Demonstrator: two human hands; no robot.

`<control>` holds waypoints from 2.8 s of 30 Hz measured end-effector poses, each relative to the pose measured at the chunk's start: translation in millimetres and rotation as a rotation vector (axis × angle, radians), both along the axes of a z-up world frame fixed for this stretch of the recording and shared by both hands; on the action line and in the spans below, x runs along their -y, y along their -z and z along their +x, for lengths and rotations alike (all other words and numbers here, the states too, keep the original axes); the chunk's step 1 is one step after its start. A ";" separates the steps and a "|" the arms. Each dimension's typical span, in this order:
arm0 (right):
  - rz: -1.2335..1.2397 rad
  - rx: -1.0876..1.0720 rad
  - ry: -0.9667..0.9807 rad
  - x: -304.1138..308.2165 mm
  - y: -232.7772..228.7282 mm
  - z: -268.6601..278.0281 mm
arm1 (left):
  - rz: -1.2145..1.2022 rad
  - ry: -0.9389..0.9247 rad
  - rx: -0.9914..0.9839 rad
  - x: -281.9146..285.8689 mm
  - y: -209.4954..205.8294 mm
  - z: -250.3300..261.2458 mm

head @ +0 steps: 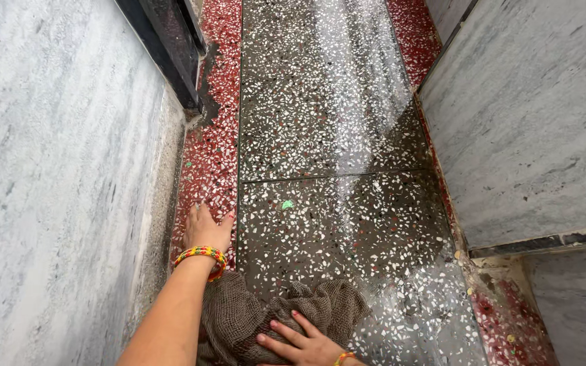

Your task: The person wipes the floor with a cloth by hand, shifting a plastic container aside and wiping along the balcony.

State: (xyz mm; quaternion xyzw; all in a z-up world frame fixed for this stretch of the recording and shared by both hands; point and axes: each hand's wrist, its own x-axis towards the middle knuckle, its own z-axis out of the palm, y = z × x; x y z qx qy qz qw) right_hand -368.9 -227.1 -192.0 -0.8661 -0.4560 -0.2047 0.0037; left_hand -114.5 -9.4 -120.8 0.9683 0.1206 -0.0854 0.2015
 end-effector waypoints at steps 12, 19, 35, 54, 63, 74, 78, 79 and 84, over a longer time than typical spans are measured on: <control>0.048 -0.283 0.790 229.1 -24.9 66.0 | 0.236 0.003 -0.638 56.0 -11.2 -37.8; 0.053 -0.360 1.390 162.7 -19.5 144.6 | 0.252 0.009 -0.642 57.0 -4.6 -35.6; 0.100 -0.485 0.703 39.7 -64.6 266.6 | 0.149 -0.080 -0.470 43.5 41.1 -33.7; -0.118 -0.991 1.543 215.7 -106.1 201.5 | 0.145 -0.076 -0.487 52.9 14.8 -31.8; -0.188 -1.276 1.240 116.3 -95.9 93.0 | 0.073 -0.039 -0.349 41.7 5.5 -52.0; 0.092 -1.514 0.819 55.3 -203.3 84.1 | -0.216 0.061 -0.116 66.7 27.9 -122.7; 0.386 -0.997 0.592 76.6 -271.9 101.8 | -0.376 -0.032 -0.252 89.7 25.2 -122.9; 0.506 -1.038 0.601 82.8 -286.1 104.5 | -0.844 -0.191 -0.373 95.4 19.0 -121.2; 1.450 -1.155 0.328 107.0 -316.6 125.7 | -1.729 -0.494 -0.449 129.7 -45.6 -91.8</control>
